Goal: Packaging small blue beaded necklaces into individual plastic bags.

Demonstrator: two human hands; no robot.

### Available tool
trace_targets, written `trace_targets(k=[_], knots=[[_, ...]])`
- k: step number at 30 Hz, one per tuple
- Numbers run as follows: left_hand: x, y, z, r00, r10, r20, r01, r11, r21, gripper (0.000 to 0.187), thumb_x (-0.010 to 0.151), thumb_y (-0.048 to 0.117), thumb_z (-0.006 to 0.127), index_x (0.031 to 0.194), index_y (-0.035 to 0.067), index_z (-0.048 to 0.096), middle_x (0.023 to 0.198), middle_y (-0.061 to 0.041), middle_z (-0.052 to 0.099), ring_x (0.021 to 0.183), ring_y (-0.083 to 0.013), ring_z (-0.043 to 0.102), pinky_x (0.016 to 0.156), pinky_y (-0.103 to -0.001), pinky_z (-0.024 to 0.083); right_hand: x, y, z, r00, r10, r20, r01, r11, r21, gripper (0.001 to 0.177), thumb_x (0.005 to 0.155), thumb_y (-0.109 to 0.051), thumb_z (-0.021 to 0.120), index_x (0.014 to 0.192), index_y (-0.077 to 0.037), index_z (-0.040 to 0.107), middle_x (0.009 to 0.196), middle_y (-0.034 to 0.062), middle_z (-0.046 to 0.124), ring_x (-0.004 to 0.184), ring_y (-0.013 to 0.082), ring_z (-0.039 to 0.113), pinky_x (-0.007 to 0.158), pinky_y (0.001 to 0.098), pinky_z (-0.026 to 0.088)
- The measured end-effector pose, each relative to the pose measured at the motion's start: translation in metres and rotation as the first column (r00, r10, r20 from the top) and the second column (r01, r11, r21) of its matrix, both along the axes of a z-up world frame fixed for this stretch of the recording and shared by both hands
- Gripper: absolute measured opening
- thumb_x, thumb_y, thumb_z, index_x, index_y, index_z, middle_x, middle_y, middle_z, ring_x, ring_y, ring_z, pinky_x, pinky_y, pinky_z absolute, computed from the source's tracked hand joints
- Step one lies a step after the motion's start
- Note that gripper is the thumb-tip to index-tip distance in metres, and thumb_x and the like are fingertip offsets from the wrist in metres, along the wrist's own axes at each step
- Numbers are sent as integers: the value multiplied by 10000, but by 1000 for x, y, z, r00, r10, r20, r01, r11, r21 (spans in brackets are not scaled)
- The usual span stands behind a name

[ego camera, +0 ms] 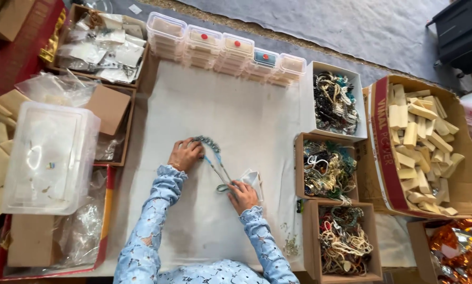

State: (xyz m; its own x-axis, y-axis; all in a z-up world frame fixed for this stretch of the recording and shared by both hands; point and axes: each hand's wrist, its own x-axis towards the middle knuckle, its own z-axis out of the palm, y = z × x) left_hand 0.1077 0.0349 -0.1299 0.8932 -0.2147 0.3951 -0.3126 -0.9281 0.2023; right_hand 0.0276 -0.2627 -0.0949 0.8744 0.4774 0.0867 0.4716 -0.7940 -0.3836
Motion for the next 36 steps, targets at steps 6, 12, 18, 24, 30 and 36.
trace_targets(k=[6,12,18,24,30,36], knots=[[-48,29,4,994,107,31,-105,991,-80,226,931,348,698,1069,169,714,1177,14,685,1226,-187,592,989,-410,465,23,6,-4,983,-183,-17,184,980,72,121,885,-197,766,1004,-181,776,1073,5,714,1022,253,665,890,396,544],[-92,25,47,969,209,-135,-235,945,-226,298,841,389,762,1032,166,718,1076,-11,665,1022,-232,612,852,-414,476,61,-2,9,987,-106,124,90,987,133,192,767,-75,747,909,-189,807,953,20,722,973,282,668,834,422,538],[-66,-3,22,979,147,-144,-185,934,-306,199,876,304,761,1052,218,723,1098,54,657,1020,-206,627,860,-391,489,72,19,41,998,-62,-3,61,974,217,258,863,6,653,972,-188,784,1001,15,726,977,261,682,853,389,542],[-22,-15,17,974,86,-211,-139,959,-248,217,815,242,770,1028,230,735,1081,4,658,1021,-228,633,828,-417,505,81,13,56,993,-65,100,46,982,182,301,887,30,614,1085,-154,745,1038,31,733,998,291,652,871,403,533],[-23,-5,42,886,257,-387,-419,801,-427,186,870,283,774,1031,206,724,1054,-33,643,1006,-276,652,823,-436,563,113,-4,29,963,-177,203,154,980,125,308,875,-73,688,1158,-189,720,1157,58,704,1118,301,623,970,423,501],[-29,7,57,842,450,-298,-537,753,-380,174,878,213,760,1026,151,692,1055,-82,614,917,-294,656,721,-435,570,79,7,22,917,-301,262,239,940,243,373,950,-266,725,1308,-185,655,1333,70,622,1228,317,559,1047,467,442]])
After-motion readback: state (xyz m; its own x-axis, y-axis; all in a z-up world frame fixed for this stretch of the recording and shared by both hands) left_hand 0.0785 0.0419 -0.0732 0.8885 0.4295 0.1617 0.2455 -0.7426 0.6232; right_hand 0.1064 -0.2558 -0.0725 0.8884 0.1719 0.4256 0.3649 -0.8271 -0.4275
